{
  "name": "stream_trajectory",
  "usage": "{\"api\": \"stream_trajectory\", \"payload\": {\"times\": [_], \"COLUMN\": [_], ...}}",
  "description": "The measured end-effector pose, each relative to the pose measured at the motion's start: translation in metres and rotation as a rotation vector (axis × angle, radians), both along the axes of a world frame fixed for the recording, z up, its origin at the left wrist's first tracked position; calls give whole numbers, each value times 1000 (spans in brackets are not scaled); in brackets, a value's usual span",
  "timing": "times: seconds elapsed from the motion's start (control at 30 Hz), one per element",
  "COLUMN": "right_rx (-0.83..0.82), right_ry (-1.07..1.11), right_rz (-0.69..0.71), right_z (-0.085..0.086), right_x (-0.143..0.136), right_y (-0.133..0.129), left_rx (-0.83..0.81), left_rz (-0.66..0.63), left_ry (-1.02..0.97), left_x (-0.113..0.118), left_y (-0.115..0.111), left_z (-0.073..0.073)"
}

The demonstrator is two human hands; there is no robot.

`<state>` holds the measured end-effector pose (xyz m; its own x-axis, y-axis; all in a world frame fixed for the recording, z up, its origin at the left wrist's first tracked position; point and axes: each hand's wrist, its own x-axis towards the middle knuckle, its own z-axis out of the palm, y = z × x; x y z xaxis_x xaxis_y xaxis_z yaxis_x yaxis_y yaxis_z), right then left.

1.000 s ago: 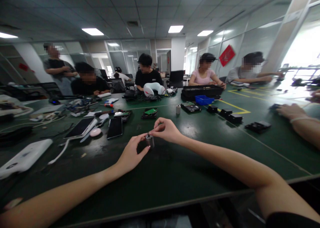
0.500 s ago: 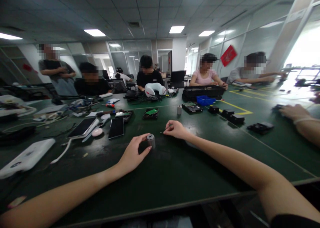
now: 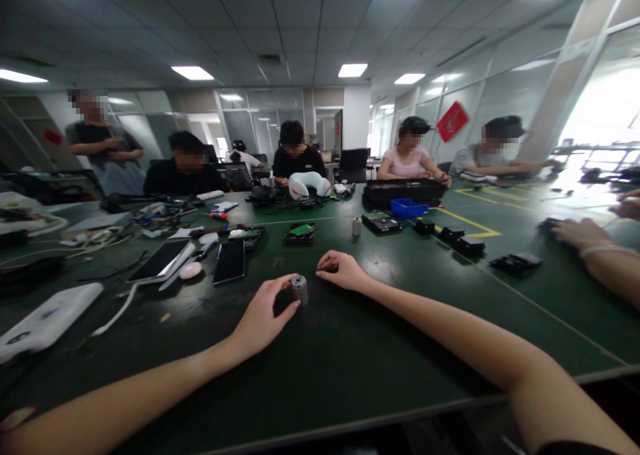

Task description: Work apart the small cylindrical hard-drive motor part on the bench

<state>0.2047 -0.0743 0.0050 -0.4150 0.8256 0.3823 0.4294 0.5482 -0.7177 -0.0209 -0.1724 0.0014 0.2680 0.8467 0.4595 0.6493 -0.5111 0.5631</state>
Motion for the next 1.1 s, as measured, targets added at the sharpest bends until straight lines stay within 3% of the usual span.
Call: {"api": "stream_trajectory", "payload": {"times": [0.43,0.67,0.83,0.97,1.1], "right_rx": [76,87,66,94,130], "right_ry": [2,89,177,123,92], "right_rz": [-24,-41,130,224,196], "right_z": [-5,19,42,46,45], "right_x": [-3,-7,-21,-30,-31], "right_y": [3,-9,-39,-56,-57], "left_rx": [5,-7,14,23,33], "left_rz": [-4,0,-4,-7,-1], "left_ry": [-14,-18,-22,-12,-13], "left_x": [1,1,1,0,-1], "left_y": [2,2,4,4,4], "left_z": [-3,-3,-4,-4,-5]}}
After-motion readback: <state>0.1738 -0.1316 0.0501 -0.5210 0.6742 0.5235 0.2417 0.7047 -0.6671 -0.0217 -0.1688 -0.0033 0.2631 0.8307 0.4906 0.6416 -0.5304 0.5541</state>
